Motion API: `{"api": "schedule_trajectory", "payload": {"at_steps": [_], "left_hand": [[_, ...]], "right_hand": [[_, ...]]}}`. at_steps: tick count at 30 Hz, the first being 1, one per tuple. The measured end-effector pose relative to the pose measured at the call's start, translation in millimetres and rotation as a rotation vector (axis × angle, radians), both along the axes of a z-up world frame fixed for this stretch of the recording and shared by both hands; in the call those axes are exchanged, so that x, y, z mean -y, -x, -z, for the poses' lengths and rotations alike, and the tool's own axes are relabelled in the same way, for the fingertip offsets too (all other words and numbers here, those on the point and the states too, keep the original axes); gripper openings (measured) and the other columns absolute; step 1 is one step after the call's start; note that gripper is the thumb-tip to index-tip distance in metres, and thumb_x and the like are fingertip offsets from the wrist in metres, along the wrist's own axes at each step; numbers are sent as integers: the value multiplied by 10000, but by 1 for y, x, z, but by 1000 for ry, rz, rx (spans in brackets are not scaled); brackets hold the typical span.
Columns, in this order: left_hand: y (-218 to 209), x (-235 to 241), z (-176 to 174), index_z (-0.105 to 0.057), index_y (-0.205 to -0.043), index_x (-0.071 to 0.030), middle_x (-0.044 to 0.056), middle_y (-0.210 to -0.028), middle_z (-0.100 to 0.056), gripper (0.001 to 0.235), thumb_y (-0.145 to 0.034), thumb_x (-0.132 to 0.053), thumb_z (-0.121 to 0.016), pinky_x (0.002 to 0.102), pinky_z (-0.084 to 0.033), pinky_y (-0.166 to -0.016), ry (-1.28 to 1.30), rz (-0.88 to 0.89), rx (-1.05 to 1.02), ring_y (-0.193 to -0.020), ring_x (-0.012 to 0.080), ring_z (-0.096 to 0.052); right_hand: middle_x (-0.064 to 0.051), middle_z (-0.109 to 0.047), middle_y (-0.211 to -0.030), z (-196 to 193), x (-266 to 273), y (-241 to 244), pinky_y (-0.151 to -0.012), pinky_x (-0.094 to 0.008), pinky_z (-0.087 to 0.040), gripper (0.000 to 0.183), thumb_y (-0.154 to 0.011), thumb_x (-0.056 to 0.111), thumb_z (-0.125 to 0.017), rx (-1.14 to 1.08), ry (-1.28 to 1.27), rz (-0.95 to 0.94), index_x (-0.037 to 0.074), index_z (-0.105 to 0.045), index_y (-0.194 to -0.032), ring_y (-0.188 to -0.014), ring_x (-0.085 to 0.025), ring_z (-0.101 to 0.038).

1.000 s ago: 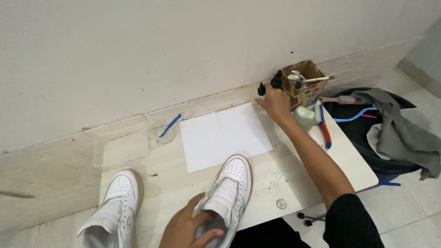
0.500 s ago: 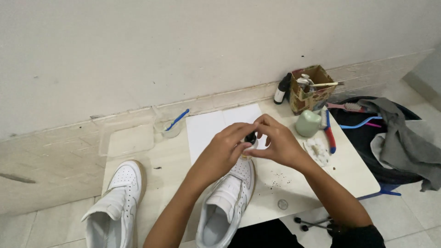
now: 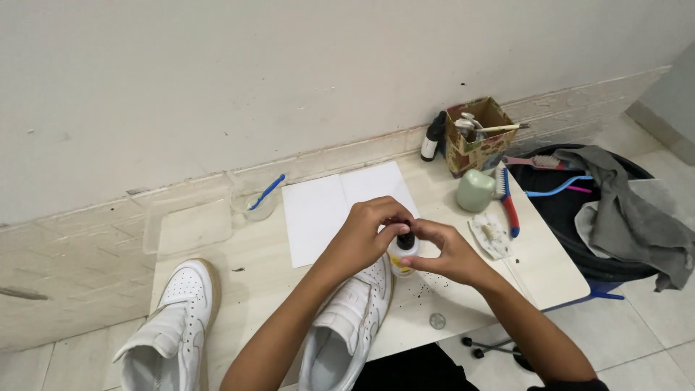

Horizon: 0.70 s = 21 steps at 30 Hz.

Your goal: Applying glue to the sole of a white sneaker using a small brush and glue bottle for repair.

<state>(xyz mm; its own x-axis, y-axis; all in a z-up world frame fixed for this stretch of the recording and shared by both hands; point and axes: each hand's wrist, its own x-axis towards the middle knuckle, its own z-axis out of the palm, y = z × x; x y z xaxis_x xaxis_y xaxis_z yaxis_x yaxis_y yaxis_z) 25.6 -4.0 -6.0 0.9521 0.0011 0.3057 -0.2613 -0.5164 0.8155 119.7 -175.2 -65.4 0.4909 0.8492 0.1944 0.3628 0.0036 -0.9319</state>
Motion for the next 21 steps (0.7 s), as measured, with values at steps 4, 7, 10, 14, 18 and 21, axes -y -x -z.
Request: {"api": "schedule_trajectory", "payload": {"at_steps": [4,7,10,14,18,21], "left_hand": [[-19,8,7,-684,-811,-62,43,-782,-680,44,-841,-70,-653,271,-528,-700,75,-32,37,-723,153,-643],[-33,16,3,-662,-749,-66,29,-722,-675,85,-814,-100,-705,255,-523,-649,118,-96,48,-661,130,-630],[-55,15,1,-682,-777,-79,28,-759,-714,77,-813,-128,-728,257,-550,-669,97,-126,7,-698,135,-671],[-110,3,27,-770,-838,-130,5,-795,-771,55,-785,-115,-770,231,-546,-722,174,-195,-232,-728,79,-686],[-164,-7,57,-784,-813,-130,8,-722,-751,58,-776,-99,-752,227,-510,-683,166,-278,-274,-693,79,-670],[-215,-19,110,-758,-772,-98,51,-682,-725,102,-730,-6,-745,224,-570,-627,148,-339,-291,-611,117,-692]], "right_hand": [[-70,-653,-1239,18,10,-5,-1033,-299,-443,501,-777,115,-770,-245,-41,19,-2,-625,-1242,-1183,-157,-576],[-91,-686,-1220,35,17,-9,-1040,-308,-463,511,-734,93,-796,-242,-59,115,-6,-645,-1212,-1160,-176,-614],[-77,-715,-1190,45,23,-14,-1032,-285,-472,543,-687,71,-831,-227,-43,238,22,-660,-1201,-1116,-149,-641],[-12,-665,-1271,41,31,-20,-1083,-284,-423,717,-634,81,-869,-241,32,327,135,-619,-1303,-1227,-120,-577],[-81,-734,-1122,41,42,-18,-998,-288,-493,806,-633,1,-856,-377,-9,328,111,-540,-1367,-1081,-155,-656],[-73,-736,-1157,52,54,-16,-1049,-297,-468,812,-617,2,-864,-450,27,399,135,-552,-1355,-1118,-169,-668]]}}
